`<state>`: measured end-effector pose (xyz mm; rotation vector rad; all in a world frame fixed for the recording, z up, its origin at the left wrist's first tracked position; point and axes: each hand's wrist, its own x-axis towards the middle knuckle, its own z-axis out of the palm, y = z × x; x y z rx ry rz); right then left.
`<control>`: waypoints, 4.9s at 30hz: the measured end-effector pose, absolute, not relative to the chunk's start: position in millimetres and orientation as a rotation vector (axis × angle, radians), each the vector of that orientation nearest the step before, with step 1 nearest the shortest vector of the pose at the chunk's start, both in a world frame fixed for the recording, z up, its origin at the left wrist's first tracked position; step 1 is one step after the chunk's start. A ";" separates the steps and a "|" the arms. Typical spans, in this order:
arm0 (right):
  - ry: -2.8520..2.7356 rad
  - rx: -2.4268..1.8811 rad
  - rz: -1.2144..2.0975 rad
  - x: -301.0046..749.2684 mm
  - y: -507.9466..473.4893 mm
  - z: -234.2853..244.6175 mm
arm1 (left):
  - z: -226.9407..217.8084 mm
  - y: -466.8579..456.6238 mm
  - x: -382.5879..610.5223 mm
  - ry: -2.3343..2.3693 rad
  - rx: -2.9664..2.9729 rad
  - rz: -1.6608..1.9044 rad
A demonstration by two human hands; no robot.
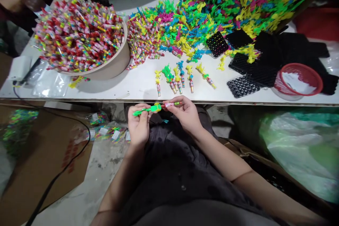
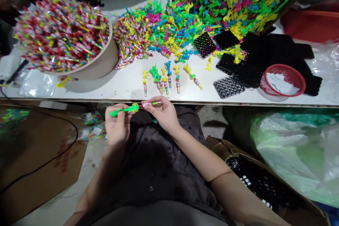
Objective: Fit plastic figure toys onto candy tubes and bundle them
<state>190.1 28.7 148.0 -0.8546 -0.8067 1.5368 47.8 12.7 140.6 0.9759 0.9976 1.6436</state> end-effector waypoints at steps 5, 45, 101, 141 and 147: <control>-0.680 -0.876 1.594 189.7 32.8 144.1 | 139.7 16.7 40.4 1.114 1.190 1.562; -0.922 -1.172 1.386 189.1 21.0 154.6 | 145.1 18.7 38.3 1.076 0.870 1.319; -1.839 -1.887 0.580 189.1 138.9 78.9 | 64.4 161.7 17.2 1.866 2.112 0.630; -2.168 -1.044 1.080 231.5 55.6 145.0 | 110.6 27.9 107.6 0.822 0.231 1.330; -2.079 -1.125 1.018 228.3 136.3 166.3 | 129.1 34.9 59.8 1.056 0.384 1.429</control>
